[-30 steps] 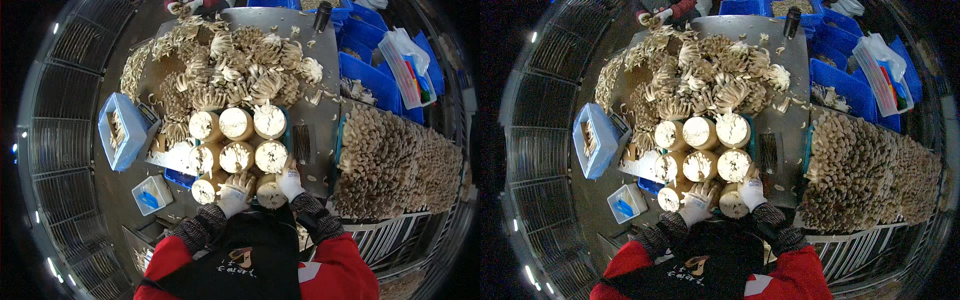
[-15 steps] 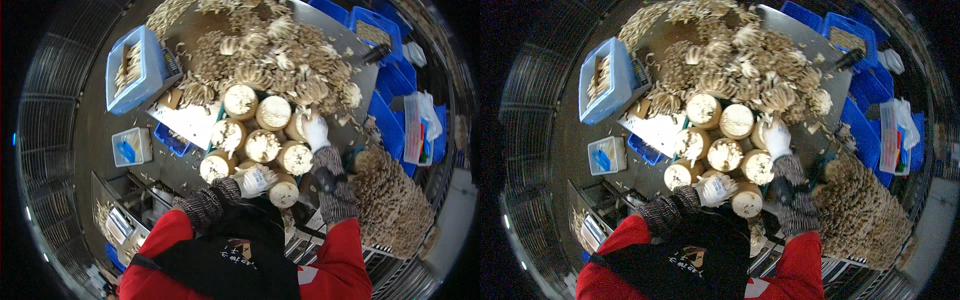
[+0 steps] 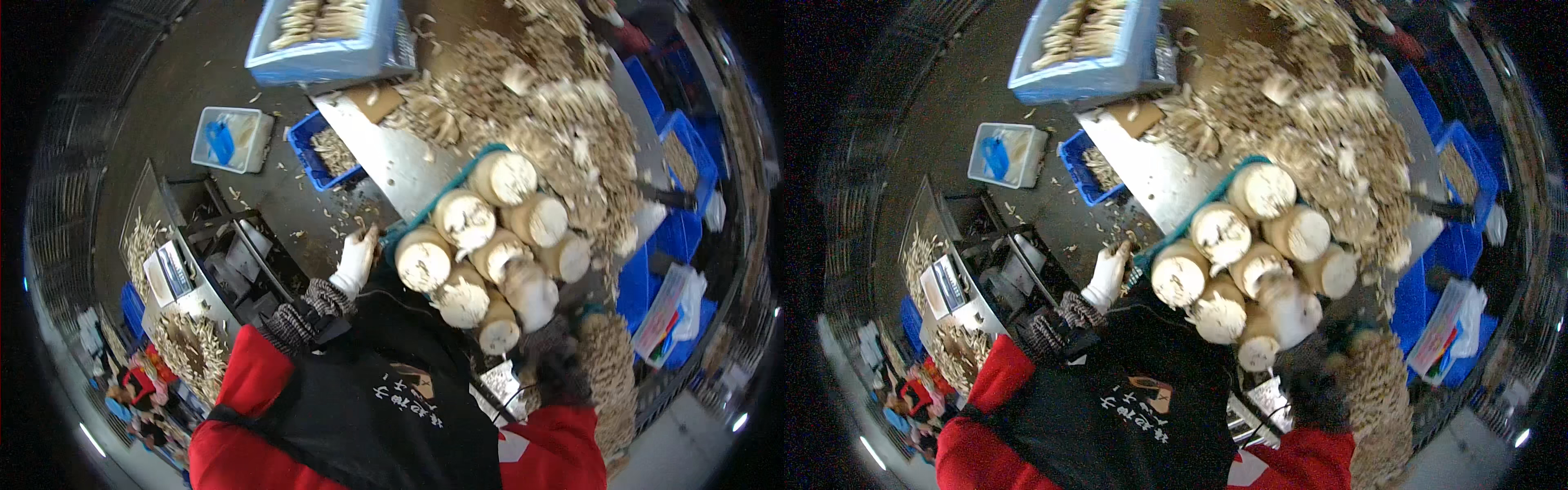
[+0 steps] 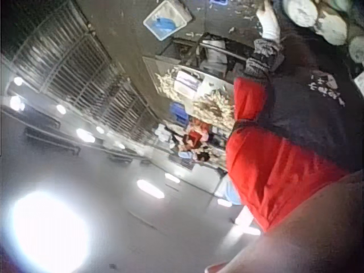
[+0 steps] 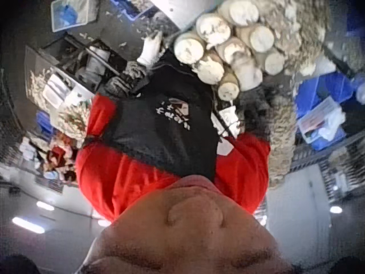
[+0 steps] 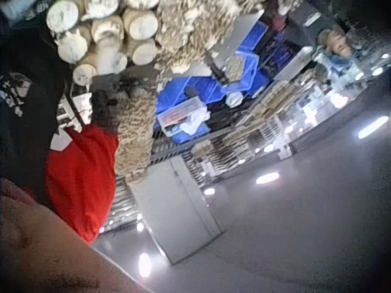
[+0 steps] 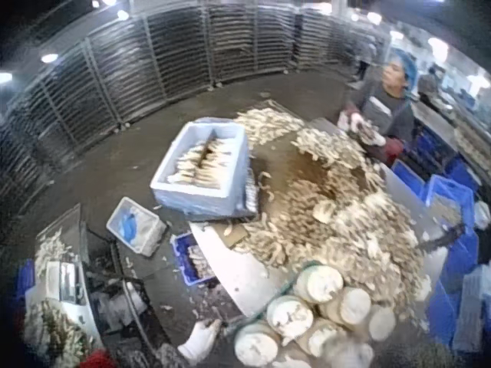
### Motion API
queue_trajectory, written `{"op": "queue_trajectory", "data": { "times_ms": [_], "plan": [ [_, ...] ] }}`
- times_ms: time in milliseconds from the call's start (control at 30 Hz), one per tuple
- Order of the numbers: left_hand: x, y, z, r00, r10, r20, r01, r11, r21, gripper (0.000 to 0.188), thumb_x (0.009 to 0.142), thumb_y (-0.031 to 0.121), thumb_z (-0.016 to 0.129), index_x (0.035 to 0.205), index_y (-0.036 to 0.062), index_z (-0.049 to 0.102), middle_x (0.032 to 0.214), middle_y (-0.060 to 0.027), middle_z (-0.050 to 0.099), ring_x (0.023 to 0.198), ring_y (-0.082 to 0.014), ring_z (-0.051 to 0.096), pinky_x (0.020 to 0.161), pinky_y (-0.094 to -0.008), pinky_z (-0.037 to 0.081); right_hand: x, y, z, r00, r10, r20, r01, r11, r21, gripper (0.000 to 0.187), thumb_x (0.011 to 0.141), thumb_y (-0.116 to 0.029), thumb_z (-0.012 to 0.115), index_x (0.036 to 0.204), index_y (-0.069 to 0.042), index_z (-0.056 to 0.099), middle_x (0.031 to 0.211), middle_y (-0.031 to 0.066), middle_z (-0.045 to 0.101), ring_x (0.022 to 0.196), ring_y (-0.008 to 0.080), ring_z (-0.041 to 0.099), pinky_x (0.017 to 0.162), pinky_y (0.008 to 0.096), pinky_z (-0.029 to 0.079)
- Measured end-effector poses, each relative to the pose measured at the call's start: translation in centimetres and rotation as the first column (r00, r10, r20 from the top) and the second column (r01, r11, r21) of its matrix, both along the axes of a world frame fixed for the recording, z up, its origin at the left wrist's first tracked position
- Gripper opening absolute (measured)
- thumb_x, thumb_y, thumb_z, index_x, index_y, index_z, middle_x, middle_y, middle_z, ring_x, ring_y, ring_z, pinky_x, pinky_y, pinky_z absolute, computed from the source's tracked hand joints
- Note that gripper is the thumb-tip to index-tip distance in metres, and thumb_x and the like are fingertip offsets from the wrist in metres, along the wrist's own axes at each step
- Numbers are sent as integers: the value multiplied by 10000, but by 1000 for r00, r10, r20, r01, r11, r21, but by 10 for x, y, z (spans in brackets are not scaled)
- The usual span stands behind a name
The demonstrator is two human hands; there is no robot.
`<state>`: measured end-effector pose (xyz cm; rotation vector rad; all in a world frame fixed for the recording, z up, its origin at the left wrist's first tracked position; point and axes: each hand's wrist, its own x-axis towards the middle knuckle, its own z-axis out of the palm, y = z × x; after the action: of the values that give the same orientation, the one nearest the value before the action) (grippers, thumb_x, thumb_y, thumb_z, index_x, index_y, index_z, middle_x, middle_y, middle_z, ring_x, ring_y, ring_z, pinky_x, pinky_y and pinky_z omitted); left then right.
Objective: The person lifts a tray of mushrooms from a conveyor, cuts the mushrooms from their bases with a knife, and separates them by hand into a box.
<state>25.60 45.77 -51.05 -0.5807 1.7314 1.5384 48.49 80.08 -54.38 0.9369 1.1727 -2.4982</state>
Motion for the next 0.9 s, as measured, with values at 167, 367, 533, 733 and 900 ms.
{"op": "queue_trajectory", "data": {
  "times_ms": [167,367,533,733,900],
  "plan": [
    [-44,-72,-32,988,135,-74,-139,989,-52,405,970,419,574,1009,22,643,716,-35,569,570,-159,509,524,-314,408,-129,-190,83,969,230,96,-244,951,188,205,987,-138,586,1158,-24,589,1006,48,610,763,112,584,607,215,491],
    [-207,-192,-93,940,49,-338,-210,865,-457,730,874,485,650,1299,-90,503,1206,-234,637,1124,-328,611,944,-399,484,-326,-275,49,841,527,120,-538,838,94,540,1028,-338,503,1438,-8,383,1305,223,516,1160,237,557,915,351,507],
    [-243,-134,-91,915,-148,-375,53,967,-251,420,932,278,651,1188,-51,605,1032,-55,651,921,-129,541,815,-271,438,-279,-239,-37,873,475,110,-182,108,977,593,1000,-219,540,1497,9,309,1376,222,468,1189,244,519,977,359,477],
    [-210,-50,-144,914,-367,-173,331,921,-204,262,947,262,615,1057,34,683,831,-37,661,623,-105,567,529,-269,456,-65,-101,28,901,-425,-85,276,411,869,462,1008,-207,527,1402,14,431,1237,165,579,974,201,606,748,291,545],
    [-169,153,-135,778,-623,-80,625,781,-4,335,990,300,572,1225,65,615,927,-37,691,694,-129,615,581,-267,473,140,-49,16,253,-899,358,249,419,873,542,1016,-321,514,1411,25,378,1273,190,578,905,217,603,705,341,511]
  ]
}}
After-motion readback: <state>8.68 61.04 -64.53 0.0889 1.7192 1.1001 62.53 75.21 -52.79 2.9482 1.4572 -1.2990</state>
